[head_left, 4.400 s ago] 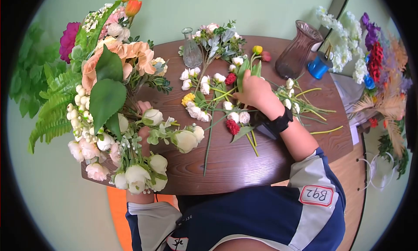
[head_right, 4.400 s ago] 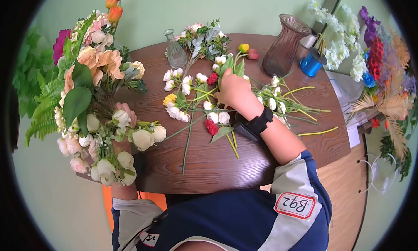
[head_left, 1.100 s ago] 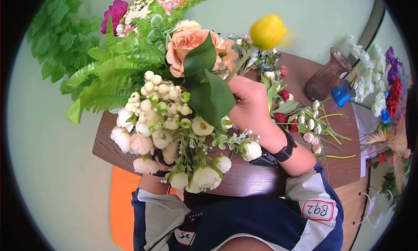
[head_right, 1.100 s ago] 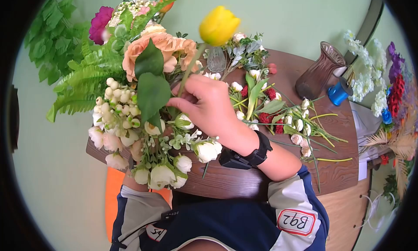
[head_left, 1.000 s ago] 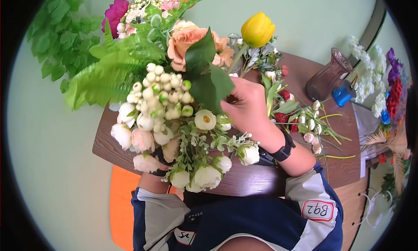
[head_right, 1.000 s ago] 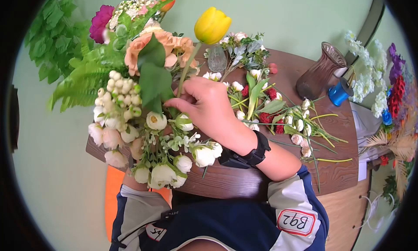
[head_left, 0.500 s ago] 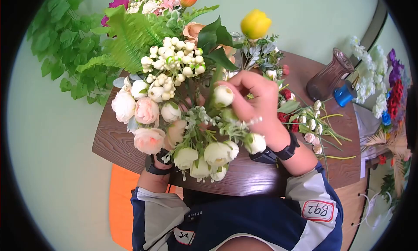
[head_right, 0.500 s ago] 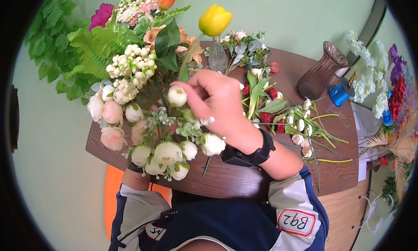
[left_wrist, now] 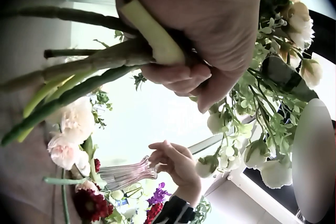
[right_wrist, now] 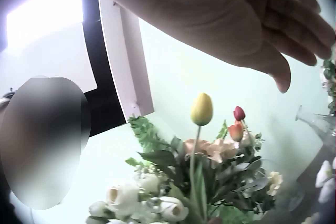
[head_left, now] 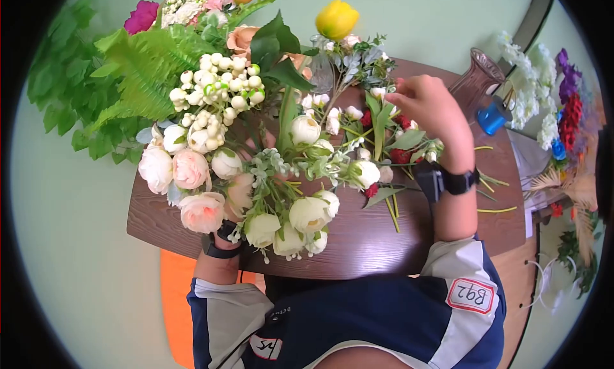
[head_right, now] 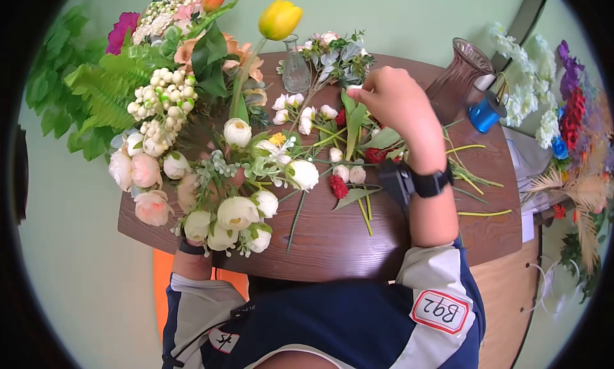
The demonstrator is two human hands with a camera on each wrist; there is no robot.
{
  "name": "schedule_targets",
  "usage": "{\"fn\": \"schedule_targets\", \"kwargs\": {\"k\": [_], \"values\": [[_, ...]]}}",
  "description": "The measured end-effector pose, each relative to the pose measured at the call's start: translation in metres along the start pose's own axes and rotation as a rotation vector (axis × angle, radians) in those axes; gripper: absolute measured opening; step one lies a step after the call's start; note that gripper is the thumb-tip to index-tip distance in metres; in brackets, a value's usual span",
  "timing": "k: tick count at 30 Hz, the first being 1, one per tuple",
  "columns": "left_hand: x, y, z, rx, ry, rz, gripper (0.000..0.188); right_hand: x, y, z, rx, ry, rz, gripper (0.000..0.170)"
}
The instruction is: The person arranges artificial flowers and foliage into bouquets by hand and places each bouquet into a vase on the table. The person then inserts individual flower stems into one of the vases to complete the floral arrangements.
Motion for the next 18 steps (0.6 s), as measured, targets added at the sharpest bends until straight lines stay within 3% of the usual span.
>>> {"fn": "schedule_targets", "kwargs": {"k": [2,4,7,11,13,14,17,18], "values": [[0.000,0.001,0.000,0.064,0.010,0.060,0.047,0.026,-0.027,0.024,-0.249,-0.083,-0.033,0.036],[0.000,0.005,0.002,0.146,0.007,0.155,0.049,0.044,-0.054,0.049,-0.214,-0.243,-0.125,0.039],[0.003,0.025,-0.007,0.101,0.021,0.223,0.050,0.057,-0.084,0.074,-0.316,-0.268,-0.114,0.043],[0.006,0.040,-0.014,0.028,-0.045,0.111,0.050,0.074,-0.094,0.103,-0.151,-0.327,-0.102,0.042],[0.005,0.019,-0.004,0.153,-0.024,0.121,0.051,0.078,-0.092,0.108,-0.106,-0.339,-0.070,0.061],[0.008,0.045,-0.016,0.271,-0.002,0.073,0.048,0.079,-0.092,0.111,-0.075,-0.346,-0.057,0.050],[0.008,-0.002,0.002,0.120,-0.030,0.087,0.042,0.084,-0.078,0.115,-0.009,-0.268,0.060,0.036],[0.011,0.012,-0.003,0.121,-0.030,0.089,0.042,0.081,-0.063,0.106,0.015,-0.246,0.108,0.034]]}}
Point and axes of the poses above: each hand's wrist, its own x-axis towards the middle knuckle, its own y-axis out of the back of the hand, z = x × y, the point moved 7 cm from there along x, towards the middle knuckle, and after that the axes turned 5 degrees about -y, right-handed, at the moved point
